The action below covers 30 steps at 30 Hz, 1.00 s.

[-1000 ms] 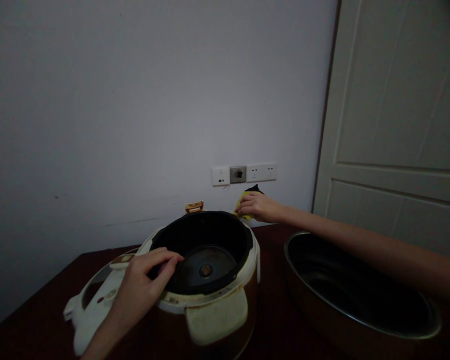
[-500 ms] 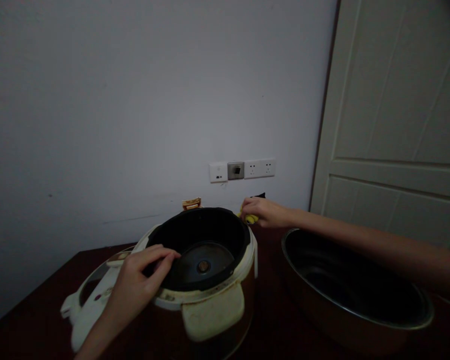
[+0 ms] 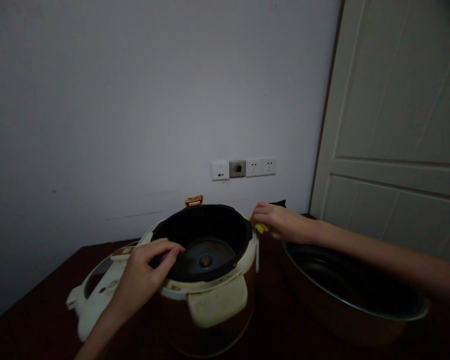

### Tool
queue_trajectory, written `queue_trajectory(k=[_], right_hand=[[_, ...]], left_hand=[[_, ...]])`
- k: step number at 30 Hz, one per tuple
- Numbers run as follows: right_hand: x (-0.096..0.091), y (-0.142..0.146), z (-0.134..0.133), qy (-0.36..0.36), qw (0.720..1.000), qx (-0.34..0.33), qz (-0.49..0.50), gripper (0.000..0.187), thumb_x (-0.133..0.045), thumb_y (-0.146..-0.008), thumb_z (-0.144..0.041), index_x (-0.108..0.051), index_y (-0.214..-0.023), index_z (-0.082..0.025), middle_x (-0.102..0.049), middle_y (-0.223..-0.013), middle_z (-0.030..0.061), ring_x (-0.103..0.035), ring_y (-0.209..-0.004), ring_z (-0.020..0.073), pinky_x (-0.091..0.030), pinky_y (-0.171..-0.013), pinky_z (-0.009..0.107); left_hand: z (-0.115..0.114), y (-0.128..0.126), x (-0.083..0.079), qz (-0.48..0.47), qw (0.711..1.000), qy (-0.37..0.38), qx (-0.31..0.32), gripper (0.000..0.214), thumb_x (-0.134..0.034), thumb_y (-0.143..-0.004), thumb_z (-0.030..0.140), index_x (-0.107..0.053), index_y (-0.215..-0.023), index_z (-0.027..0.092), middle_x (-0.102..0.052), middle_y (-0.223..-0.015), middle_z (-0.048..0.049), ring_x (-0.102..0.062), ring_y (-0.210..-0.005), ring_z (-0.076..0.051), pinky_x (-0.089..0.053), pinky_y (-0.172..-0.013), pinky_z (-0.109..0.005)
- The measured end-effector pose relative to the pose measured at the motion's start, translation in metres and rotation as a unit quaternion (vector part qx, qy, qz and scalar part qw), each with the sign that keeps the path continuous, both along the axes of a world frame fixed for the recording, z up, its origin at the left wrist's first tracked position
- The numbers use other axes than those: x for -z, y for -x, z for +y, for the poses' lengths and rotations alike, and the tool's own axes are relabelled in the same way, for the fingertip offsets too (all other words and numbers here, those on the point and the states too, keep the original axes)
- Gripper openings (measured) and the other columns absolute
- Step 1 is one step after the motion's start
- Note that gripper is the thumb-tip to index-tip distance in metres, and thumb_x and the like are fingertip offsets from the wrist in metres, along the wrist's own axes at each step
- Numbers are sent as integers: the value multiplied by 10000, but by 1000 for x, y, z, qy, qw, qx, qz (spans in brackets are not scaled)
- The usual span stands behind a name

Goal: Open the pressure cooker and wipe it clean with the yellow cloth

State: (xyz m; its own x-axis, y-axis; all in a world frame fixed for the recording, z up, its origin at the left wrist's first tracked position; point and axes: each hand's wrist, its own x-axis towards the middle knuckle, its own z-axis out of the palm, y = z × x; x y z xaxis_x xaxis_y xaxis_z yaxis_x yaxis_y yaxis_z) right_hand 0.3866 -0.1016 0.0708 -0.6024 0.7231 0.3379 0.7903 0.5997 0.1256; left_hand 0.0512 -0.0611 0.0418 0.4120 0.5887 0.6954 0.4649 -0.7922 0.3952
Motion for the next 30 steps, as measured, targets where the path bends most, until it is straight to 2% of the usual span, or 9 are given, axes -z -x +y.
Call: queue_trajectory(k=[3, 6, 11, 19, 24, 30], right_hand=[[1, -5, 12, -53, 999, -13, 1, 327, -505, -676, 29, -632, -923, -144, -600, -949, 98, -525, -895, 199, -425, -766, 325], [0, -13, 28, -92, 995, -21, -13, 307, -511, -767, -31, -646, -1007, -166, -622, -1000, 103, -547, -925, 203, -416, -806, 354], [-8, -21, 40, -97, 988, -62, -98, 266, -490, -857, -101, -626, -1078, -159, -645, -1057, 111, -561, -994, 209, -410, -841, 375], [-13, -19, 33, -27, 992, -59, -107, 207, -529, -870, -158, -639, -1045, -139, -648, -917, 93, -582, -858, 172, -434, -724, 295], [-7, -18, 25, -94, 979, -83, -160, 175, -517, -886, -151, -647, -1004, -139, -625, -930, 95, -546, -861, 174, -411, -719, 316], [-3, -8, -2, -151, 957, -93, -231, 204, -430, -934, -142, -631, -963, -123, -613, -851, 87, -513, -787, 170, -369, -661, 318]], left_hand=[[0, -1, 0, 3, 1000, 4, 0, 218, -539, -816, 309, -719, -732, 218, -722, -752, -6, -661, -700, -155, -492, -643, -233], [0, -1, -1, 6, 1000, 5, -1, 217, -542, -811, 317, -719, -733, 220, -723, -759, -7, -662, -708, -158, -490, -648, -232], [-2, -1, -1, 7, 1000, 10, -10, 234, -536, -810, 337, -718, -724, 219, -725, -763, -12, -661, -701, -163, -489, -643, -237], [-1, 0, 0, 6, 1000, 11, -17, 246, -537, -809, 362, -721, -732, 218, -727, -774, -22, -664, -719, -173, -496, -649, -240], [-2, -1, -1, 6, 1000, 5, -16, 241, -538, -806, 359, -719, -724, 223, -727, -770, -19, -665, -707, -173, -501, -644, -243], [-1, 0, 1, 4, 1000, 4, -18, 224, -547, -802, 353, -720, -731, 230, -727, -761, -14, -668, -742, -179, -500, -650, -237]])
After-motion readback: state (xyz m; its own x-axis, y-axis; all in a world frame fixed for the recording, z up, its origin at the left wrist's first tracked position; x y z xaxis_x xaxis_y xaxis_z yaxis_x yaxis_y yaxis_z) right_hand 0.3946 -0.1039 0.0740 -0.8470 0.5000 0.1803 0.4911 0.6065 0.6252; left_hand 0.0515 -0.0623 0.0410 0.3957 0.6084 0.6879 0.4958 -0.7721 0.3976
